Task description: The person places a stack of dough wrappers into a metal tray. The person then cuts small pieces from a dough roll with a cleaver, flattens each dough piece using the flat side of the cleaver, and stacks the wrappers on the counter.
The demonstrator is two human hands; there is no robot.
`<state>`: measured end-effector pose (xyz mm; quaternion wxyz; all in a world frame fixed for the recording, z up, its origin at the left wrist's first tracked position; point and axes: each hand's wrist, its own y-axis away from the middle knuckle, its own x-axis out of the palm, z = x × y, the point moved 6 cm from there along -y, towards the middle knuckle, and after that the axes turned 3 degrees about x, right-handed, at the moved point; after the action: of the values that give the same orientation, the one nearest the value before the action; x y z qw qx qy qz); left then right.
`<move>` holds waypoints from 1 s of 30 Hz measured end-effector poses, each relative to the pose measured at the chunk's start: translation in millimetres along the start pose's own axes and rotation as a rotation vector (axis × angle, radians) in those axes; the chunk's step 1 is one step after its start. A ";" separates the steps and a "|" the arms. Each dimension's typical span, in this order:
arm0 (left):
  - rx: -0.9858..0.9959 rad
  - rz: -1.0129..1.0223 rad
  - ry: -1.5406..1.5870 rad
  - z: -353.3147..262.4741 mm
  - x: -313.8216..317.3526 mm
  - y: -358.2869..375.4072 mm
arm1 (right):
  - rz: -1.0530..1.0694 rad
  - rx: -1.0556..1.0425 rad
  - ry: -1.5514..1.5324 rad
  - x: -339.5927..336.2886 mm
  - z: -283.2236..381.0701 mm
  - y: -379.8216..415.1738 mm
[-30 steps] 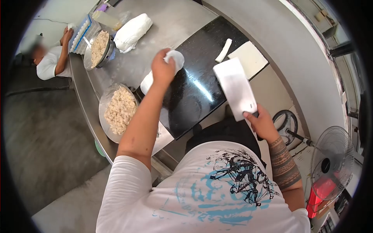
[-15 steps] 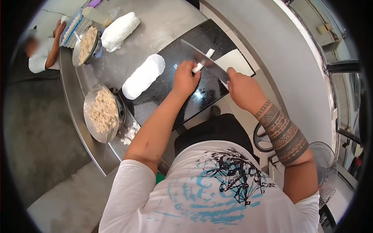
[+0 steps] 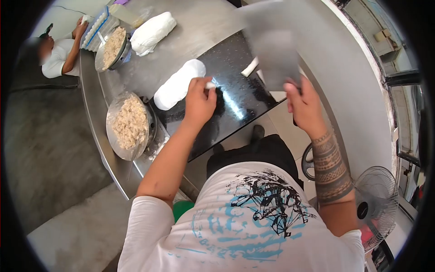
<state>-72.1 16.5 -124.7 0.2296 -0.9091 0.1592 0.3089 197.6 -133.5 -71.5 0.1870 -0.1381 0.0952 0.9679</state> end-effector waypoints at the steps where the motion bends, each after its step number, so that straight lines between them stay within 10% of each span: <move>1: -0.046 0.081 -0.030 3.5 -9.5 11.7 | -0.063 0.009 -0.131 -3.4 -34.9 12.3; 6: 0.028 0.449 0.000 26.1 -27.7 70.7 | -0.135 0.620 -0.545 28.4 -220.4 93.8; 14: 0.525 0.473 -0.149 15.3 47.7 86.0 | -0.193 0.629 -0.422 33.3 -232.0 141.2; 30: 0.631 0.663 -0.407 -15.7 136.4 74.2 | -0.312 0.708 -0.251 8.9 -192.2 246.7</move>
<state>7.0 -74.4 -224.0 0.4090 -0.6171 0.4773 0.4734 138.5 -400.9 -222.8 0.3777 0.0413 0.3767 0.8448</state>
